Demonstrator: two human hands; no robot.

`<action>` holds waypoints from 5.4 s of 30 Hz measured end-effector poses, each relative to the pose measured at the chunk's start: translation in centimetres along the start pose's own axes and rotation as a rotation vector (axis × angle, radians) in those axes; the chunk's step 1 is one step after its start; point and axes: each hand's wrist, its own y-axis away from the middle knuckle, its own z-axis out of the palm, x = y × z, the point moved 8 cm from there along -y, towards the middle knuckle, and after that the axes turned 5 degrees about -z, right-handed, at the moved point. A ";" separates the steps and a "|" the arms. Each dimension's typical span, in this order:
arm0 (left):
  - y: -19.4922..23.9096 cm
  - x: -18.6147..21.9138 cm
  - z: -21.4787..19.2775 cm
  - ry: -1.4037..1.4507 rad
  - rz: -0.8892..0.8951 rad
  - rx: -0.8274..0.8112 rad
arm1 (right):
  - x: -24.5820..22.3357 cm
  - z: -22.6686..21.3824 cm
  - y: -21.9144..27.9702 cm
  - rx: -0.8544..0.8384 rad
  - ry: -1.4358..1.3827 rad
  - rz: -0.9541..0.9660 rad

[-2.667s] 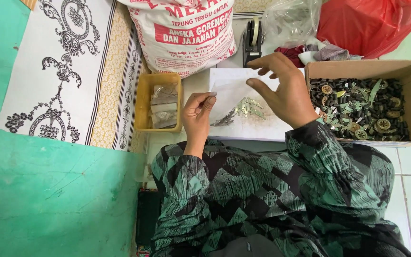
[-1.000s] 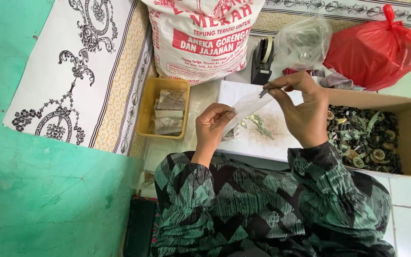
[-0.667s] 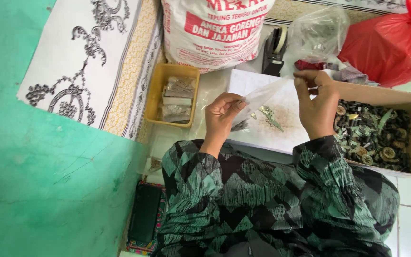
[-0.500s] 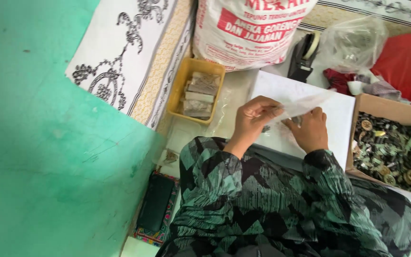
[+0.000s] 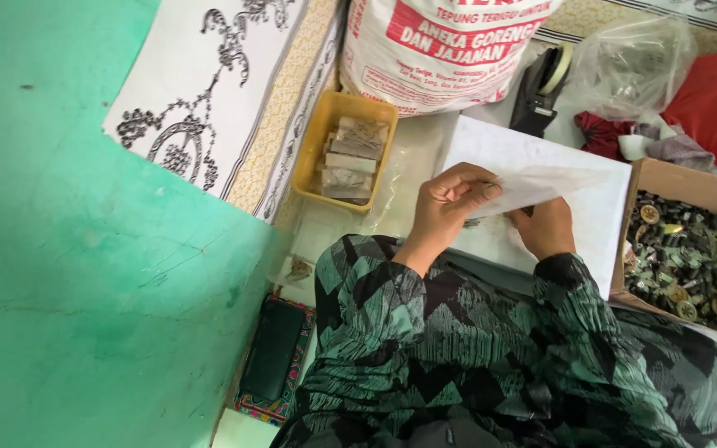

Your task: The person sorts small metal buttons from a cardboard box, places them on a white surface, and then packs them into a clear plastic bag. The person seals the bag and places it into a yellow container.

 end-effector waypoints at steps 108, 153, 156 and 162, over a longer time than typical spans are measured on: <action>-0.1 0.4 0.4 -0.172 -0.185 0.047 | -6.9 15.4 12.9 -0.149 0.334 -0.207; -1.9 -1.4 1.7 -0.149 -0.191 0.033 | -9.8 -26.3 1.2 0.488 -0.347 -0.148; -2.0 -0.6 0.9 -0.177 -0.181 0.079 | -4.6 -18.6 1.9 0.451 -0.370 0.030; -2.1 -1.4 -1.1 -0.187 -0.180 0.138 | -3.3 -5.0 6.0 0.179 0.017 0.054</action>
